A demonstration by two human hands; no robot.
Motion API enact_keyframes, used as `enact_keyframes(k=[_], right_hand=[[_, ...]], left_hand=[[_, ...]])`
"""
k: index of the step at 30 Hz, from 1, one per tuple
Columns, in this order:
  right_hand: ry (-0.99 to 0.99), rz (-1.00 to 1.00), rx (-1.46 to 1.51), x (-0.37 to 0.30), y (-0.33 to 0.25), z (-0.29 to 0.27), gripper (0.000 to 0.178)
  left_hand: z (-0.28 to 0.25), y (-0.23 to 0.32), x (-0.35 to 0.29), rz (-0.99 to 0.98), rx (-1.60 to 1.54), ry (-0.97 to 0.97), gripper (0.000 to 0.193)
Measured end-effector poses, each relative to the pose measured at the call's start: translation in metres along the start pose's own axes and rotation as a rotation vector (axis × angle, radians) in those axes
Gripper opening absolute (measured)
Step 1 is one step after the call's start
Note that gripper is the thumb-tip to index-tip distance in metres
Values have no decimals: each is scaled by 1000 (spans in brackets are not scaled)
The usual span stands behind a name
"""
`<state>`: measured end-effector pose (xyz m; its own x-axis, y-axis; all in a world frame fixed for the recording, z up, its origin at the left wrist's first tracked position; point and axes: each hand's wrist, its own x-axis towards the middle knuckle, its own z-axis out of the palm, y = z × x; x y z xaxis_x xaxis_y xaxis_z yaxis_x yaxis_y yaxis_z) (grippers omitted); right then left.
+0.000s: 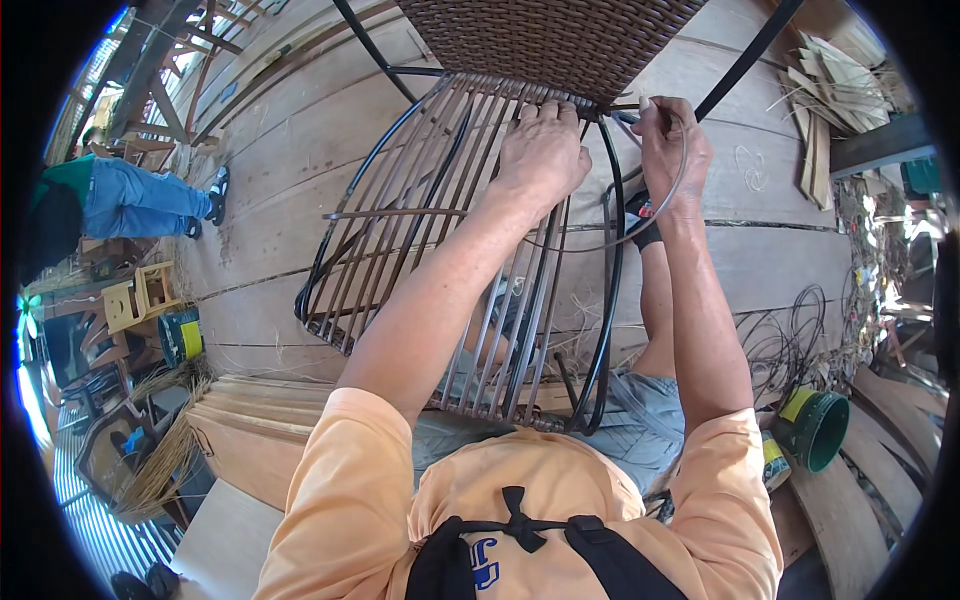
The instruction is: Weaving and repairing a chair using synthetic rattan strips.
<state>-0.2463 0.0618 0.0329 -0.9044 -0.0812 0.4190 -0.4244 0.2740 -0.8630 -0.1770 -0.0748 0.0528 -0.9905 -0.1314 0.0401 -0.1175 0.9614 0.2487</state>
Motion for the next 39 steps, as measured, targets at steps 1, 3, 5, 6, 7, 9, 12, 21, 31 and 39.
enact_keyframes(k=[1, 3, 5, 6, 7, 9, 12, 21, 31, 39], right_hand=[[13, -17, -19, -1, -1, 0, 11], [30, -22, -55, -2, -6, 1, 10], [38, -48, -99, -4, -3, 3, 8], [37, -47, -83, -4, -1, 5, 7], [35, -46, -67, -5, 0, 7, 7], [19, -49, -66, -9, 4, 8, 8], [-31, -138, -67, -12, -1, 10, 11], [-70, -64, -213, -17, -15, 15, 12], [-69, 13, -398, -14, -12, 28, 18], [-78, 8, -347, -17, -9, 31, 18]], left_hand=[[0, 0, 0, 7, 5, 13, 55], [3, -1, 0, 23, 8, 31, 54], [8, -3, 0, 53, 35, 102, 51], [9, -3, 0, 56, 34, 125, 51], [10, -4, 1, 59, 31, 147, 51], [11, -5, 1, 64, 15, 147, 51], [11, -6, 1, 53, -21, 161, 50], [13, -6, -2, 36, -29, 186, 53], [24, -8, -1, 26, -53, 218, 52], [30, -12, -2, 45, -81, 338, 51]])
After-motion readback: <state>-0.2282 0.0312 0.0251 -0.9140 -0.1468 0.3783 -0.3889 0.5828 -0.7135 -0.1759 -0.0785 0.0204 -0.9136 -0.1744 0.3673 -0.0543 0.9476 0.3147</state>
